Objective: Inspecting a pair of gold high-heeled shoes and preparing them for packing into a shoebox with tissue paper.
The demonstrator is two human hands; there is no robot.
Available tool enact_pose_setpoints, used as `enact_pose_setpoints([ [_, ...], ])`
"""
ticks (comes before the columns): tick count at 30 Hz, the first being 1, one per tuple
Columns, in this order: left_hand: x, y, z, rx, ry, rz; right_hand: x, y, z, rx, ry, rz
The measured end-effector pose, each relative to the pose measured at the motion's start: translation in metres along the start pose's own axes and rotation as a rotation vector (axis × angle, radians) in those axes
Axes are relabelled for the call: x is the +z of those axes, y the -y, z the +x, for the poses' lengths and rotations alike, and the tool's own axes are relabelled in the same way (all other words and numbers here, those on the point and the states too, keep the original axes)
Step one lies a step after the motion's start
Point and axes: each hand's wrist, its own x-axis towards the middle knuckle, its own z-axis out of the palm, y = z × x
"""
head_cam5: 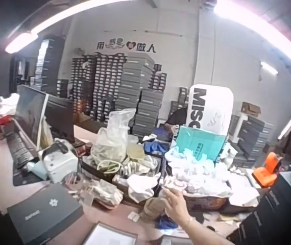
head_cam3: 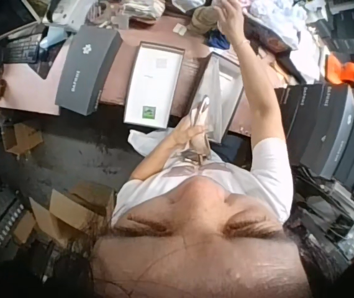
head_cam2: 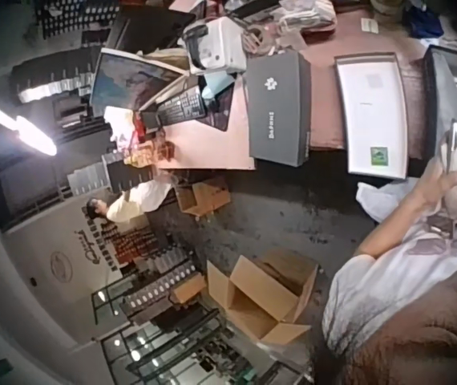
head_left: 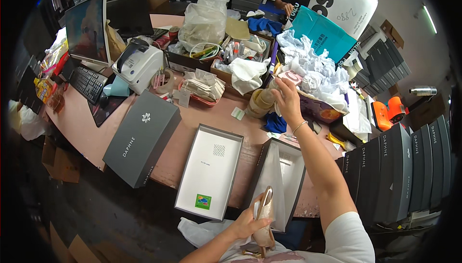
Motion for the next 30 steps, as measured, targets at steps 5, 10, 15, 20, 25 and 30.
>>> enact_pose_setpoints([
  [5,0.002,-0.001,0.003,-0.035,-0.014,-0.015,0.008,0.013,0.0,0.073,-0.062,0.092],
  [10,0.0,-0.001,0.005,-0.024,-0.004,0.003,-0.023,0.005,-0.001,0.129,-0.245,0.104],
  [15,0.003,0.003,0.006,-0.009,0.032,-0.025,-0.061,-0.07,-0.041,0.725,-0.764,1.004],
  [20,0.006,-0.006,-0.006,0.074,-0.033,0.038,-0.038,-0.007,-0.013,0.374,-0.445,0.538],
  [25,0.006,-0.02,-0.018,0.125,-0.094,0.184,0.009,0.019,-0.006,-0.048,0.075,0.069],
  [30,0.012,-0.028,-0.031,0.072,-0.096,0.166,-0.002,0.011,0.021,0.042,0.048,-0.044],
])
